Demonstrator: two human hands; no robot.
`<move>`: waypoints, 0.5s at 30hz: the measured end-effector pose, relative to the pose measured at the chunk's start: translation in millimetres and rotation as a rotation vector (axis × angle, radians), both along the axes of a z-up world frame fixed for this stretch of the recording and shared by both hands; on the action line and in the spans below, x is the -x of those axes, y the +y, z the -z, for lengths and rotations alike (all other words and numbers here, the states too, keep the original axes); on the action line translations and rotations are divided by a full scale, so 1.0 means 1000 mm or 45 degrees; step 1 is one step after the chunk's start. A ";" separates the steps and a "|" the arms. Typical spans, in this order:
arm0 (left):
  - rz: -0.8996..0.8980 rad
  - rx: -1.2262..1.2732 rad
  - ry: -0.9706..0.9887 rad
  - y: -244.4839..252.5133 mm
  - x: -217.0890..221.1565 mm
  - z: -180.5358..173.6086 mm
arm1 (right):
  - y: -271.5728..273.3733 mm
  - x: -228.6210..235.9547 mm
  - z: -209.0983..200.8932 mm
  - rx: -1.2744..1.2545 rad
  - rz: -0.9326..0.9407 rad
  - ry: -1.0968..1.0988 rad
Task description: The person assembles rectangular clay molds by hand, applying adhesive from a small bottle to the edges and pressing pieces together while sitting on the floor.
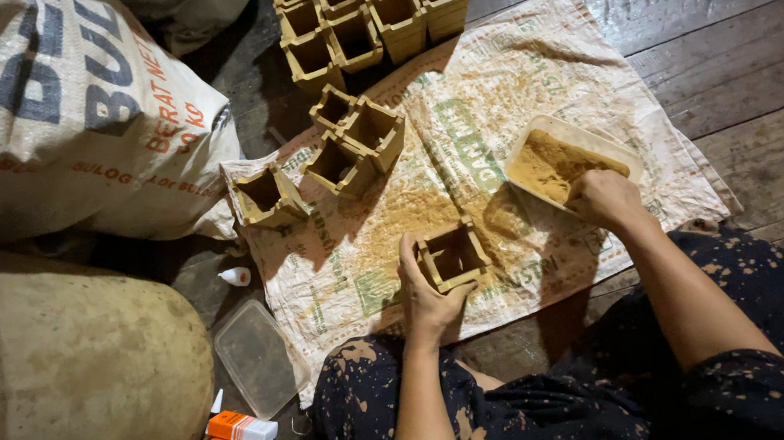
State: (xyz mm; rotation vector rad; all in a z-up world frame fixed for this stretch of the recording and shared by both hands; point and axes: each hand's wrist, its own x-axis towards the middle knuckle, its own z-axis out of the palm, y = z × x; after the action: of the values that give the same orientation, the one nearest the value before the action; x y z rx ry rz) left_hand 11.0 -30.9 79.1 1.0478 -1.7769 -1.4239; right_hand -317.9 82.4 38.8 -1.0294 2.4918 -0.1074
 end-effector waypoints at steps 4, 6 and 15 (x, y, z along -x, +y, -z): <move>0.103 0.132 -0.252 0.002 -0.002 -0.003 | 0.006 0.002 0.016 0.119 -0.001 0.090; 0.128 0.140 -0.331 -0.002 -0.003 0.004 | 0.009 -0.001 0.019 0.172 0.000 0.101; 0.107 0.127 0.025 -0.004 0.002 0.019 | 0.015 -0.015 0.033 0.934 0.108 0.094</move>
State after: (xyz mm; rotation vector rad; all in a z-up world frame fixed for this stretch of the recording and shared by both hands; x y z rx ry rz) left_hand 9.2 -35.1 60.1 0.9146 -1.8765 -1.3751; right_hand -303.2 97.1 5.9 -1.1964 2.6055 -1.0884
